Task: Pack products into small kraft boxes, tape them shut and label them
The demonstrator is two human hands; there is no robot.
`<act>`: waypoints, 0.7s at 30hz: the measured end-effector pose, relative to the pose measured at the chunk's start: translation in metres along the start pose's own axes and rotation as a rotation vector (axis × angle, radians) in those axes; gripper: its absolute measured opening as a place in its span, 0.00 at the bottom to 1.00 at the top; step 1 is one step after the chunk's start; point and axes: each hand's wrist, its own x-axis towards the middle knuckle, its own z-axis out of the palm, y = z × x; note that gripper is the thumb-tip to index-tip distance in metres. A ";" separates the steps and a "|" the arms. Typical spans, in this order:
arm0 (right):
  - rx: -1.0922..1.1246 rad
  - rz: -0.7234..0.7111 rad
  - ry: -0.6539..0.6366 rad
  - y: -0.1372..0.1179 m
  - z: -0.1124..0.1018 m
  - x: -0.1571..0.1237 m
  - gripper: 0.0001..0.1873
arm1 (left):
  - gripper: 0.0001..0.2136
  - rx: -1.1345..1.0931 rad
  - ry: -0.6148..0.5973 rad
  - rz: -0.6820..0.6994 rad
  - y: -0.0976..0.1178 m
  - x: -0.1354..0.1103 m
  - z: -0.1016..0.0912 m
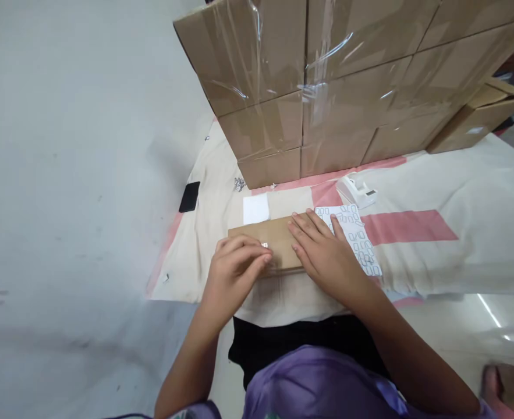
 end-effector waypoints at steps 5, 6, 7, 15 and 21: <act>-0.004 0.008 -0.003 0.000 0.004 -0.001 0.25 | 0.05 0.011 -0.258 -0.027 -0.008 0.028 -0.005; 0.002 0.008 -0.002 0.000 0.004 -0.002 0.25 | 0.05 0.010 -0.262 -0.034 -0.010 0.032 -0.003; 0.007 0.009 -0.001 0.000 0.003 -0.002 0.25 | 0.05 0.015 -0.262 -0.038 -0.011 0.035 0.001; 0.054 0.014 0.009 0.003 0.005 -0.001 0.24 | 0.04 -0.172 -0.250 -0.067 -0.017 0.043 -0.001; 0.079 0.024 0.002 0.005 0.006 -0.002 0.24 | 0.03 -0.287 -0.278 -0.088 -0.009 0.045 -0.007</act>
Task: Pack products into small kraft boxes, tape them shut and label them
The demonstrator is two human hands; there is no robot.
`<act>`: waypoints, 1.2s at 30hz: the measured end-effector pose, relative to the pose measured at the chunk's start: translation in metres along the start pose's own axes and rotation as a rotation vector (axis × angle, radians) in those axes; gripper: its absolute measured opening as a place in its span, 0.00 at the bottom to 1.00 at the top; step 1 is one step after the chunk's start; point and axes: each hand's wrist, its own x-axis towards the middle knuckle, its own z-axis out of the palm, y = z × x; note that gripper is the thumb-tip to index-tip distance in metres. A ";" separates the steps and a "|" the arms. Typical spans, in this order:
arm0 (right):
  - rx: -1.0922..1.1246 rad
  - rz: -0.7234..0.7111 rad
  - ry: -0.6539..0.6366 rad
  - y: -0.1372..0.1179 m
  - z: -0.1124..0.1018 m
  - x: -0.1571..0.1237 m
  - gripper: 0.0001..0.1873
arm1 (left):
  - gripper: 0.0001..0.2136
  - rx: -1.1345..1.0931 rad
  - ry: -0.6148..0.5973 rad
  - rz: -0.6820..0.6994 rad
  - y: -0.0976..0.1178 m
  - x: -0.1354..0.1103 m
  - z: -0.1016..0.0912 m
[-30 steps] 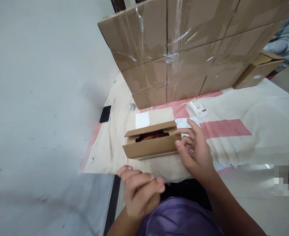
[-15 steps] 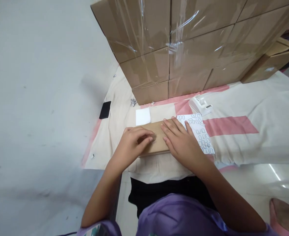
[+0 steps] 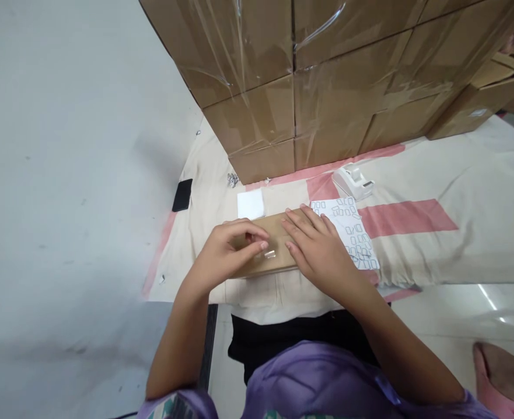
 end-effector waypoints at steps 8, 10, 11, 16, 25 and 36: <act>0.029 -0.017 0.029 0.003 0.003 0.000 0.24 | 0.03 0.177 -0.034 0.033 -0.025 0.013 0.015; 0.034 -0.024 0.035 0.003 0.003 0.000 0.24 | 0.06 0.264 -0.030 0.030 -0.026 0.012 0.015; 0.038 -0.026 0.037 0.003 0.003 0.000 0.24 | 0.07 0.319 -0.027 0.026 -0.026 0.011 0.015; 0.052 -0.020 0.044 0.003 0.003 0.000 0.23 | 0.13 0.465 -0.030 -0.011 -0.028 0.007 0.015; 0.035 -0.017 0.042 0.001 0.002 0.000 0.23 | 0.18 0.507 0.019 -0.089 -0.030 0.013 0.023; 0.075 -0.002 0.058 0.003 0.005 -0.001 0.24 | 0.25 0.603 -0.035 -0.021 -0.024 -0.011 0.026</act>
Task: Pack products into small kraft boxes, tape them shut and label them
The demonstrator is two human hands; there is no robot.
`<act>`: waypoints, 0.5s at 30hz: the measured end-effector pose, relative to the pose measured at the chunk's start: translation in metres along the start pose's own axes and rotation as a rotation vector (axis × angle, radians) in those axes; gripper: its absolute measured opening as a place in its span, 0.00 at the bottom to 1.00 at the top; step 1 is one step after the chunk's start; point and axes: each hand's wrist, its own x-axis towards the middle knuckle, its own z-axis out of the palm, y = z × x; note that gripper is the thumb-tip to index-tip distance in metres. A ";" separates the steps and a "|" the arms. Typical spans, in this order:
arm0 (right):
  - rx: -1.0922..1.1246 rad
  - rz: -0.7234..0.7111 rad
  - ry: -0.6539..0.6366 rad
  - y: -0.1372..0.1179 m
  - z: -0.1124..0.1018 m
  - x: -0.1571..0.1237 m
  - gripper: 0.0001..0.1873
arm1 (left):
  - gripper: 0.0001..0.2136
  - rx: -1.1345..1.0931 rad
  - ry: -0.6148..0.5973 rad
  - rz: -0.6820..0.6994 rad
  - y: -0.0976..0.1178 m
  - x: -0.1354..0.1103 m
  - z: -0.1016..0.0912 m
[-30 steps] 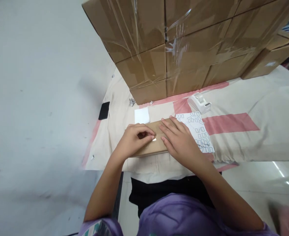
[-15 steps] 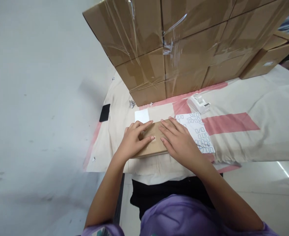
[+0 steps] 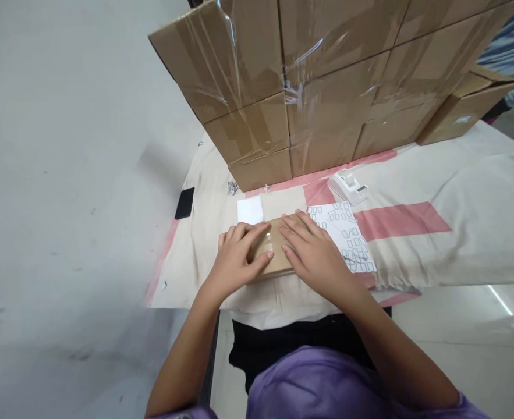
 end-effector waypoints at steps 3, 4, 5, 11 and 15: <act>0.049 0.021 0.004 -0.002 0.000 0.001 0.23 | 0.28 0.131 0.085 0.084 0.005 -0.023 0.014; 0.075 0.028 0.008 -0.003 0.000 0.001 0.23 | 0.28 0.197 0.124 0.108 0.006 -0.030 0.020; 0.109 0.034 0.020 -0.004 0.001 0.000 0.22 | 0.28 0.261 0.167 0.126 0.007 -0.036 0.026; 0.533 0.067 0.250 0.029 0.012 -0.019 0.17 | 0.24 0.401 0.417 0.225 0.001 -0.046 0.046; 0.475 0.358 0.448 0.107 0.015 -0.048 0.13 | 0.25 0.413 0.510 0.320 -0.004 -0.044 0.049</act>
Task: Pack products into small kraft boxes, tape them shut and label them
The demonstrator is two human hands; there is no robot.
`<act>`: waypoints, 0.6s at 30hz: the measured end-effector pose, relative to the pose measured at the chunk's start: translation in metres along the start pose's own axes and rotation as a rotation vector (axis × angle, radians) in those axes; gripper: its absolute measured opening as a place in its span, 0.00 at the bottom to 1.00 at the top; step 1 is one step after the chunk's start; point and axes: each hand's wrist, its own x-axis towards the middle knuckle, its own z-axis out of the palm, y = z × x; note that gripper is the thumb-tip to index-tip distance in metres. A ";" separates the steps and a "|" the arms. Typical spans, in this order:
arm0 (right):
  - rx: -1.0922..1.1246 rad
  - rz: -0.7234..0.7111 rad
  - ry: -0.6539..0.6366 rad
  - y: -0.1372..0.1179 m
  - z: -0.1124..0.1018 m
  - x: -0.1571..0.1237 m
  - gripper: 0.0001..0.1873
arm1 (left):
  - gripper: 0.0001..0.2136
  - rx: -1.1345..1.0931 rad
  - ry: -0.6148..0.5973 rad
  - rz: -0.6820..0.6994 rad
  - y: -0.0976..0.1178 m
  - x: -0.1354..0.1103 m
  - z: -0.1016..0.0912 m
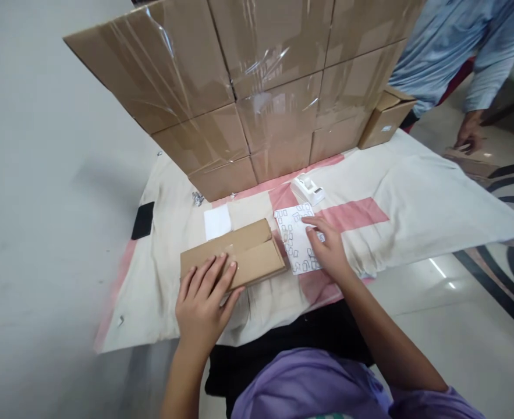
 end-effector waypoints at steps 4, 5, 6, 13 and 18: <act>-0.392 -0.001 -0.071 0.054 -0.039 0.014 0.16 | 0.25 -0.010 0.051 0.045 0.000 -0.002 0.003; -0.472 -0.023 -0.131 0.059 -0.043 0.017 0.17 | 0.25 -0.012 0.054 0.040 0.001 -0.002 0.004; -0.535 -0.045 -0.194 0.061 -0.046 0.021 0.19 | 0.25 -0.014 0.056 0.034 0.001 -0.002 0.004; -0.681 -0.064 -0.449 0.052 -0.034 0.052 0.20 | 0.23 -0.012 0.069 0.036 0.002 0.002 0.004; -0.859 0.103 -0.329 0.048 -0.026 0.053 0.11 | 0.23 -0.015 0.077 0.020 0.003 0.003 0.003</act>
